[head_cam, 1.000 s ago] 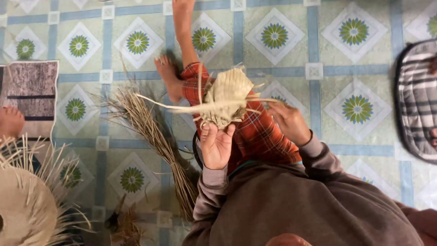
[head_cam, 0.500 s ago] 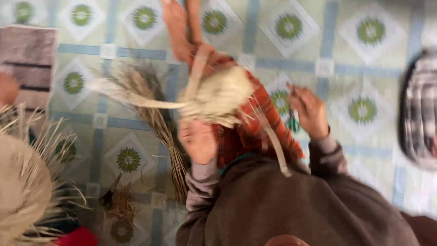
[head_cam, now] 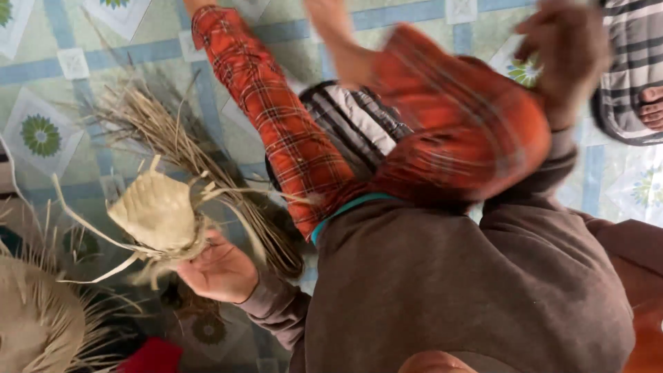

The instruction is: Weaving dried plant fibers together to create a basket or container by hand.

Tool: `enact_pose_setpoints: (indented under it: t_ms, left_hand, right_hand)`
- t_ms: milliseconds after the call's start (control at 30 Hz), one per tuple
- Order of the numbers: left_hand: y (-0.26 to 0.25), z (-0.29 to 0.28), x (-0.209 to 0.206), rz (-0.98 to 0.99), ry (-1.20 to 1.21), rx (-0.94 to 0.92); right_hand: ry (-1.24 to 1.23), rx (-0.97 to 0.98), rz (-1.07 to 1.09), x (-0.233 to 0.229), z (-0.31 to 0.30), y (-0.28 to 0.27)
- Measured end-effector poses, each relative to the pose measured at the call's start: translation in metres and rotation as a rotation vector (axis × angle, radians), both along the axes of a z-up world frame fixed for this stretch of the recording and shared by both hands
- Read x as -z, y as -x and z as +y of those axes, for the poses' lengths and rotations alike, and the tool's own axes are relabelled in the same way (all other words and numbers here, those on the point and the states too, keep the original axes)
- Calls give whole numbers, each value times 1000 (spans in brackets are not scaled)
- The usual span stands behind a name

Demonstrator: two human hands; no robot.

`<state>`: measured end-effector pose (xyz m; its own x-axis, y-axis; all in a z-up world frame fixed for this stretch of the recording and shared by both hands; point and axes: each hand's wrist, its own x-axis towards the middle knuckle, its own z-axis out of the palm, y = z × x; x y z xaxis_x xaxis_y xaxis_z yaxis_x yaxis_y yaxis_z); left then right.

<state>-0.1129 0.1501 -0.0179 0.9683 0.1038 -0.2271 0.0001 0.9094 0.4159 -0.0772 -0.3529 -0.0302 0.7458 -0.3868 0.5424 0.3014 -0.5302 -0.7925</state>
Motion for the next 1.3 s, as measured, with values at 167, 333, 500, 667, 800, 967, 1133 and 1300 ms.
enact_pose_setpoints:
  t_ms: [167, 333, 500, 667, 800, 967, 1133, 1300]
  left_hand:
    - [16, 21, 3, -42, -70, -22]
    - [-16, 44, 75, -142, -107, 93]
    - [0, -11, -38, -225, -169, 116]
    - [26, -13, -59, -251, -260, 110]
    - [32, -21, -60, -255, -327, 72]
    - [1, -51, -43, -271, -392, 9]
    - [-30, -83, -25, -242, -442, -115]
    - [-29, -55, 81, -293, -782, -242]
  right_hand:
    - [-180, -133, 92, -17, -2, 22]
    - [-368, -5, 209, -11, 4, 14]
    - [-276, -174, -81, 16, -3, 1]
    - [-143, -149, -105, 8, 11, -4]
    - [-69, -217, -109, -4, 42, -13]
    - [-26, -260, -161, -17, 74, -31]
    - [145, -273, -109, -12, 89, -31]
    - [104, -177, -73, -16, 86, -22]
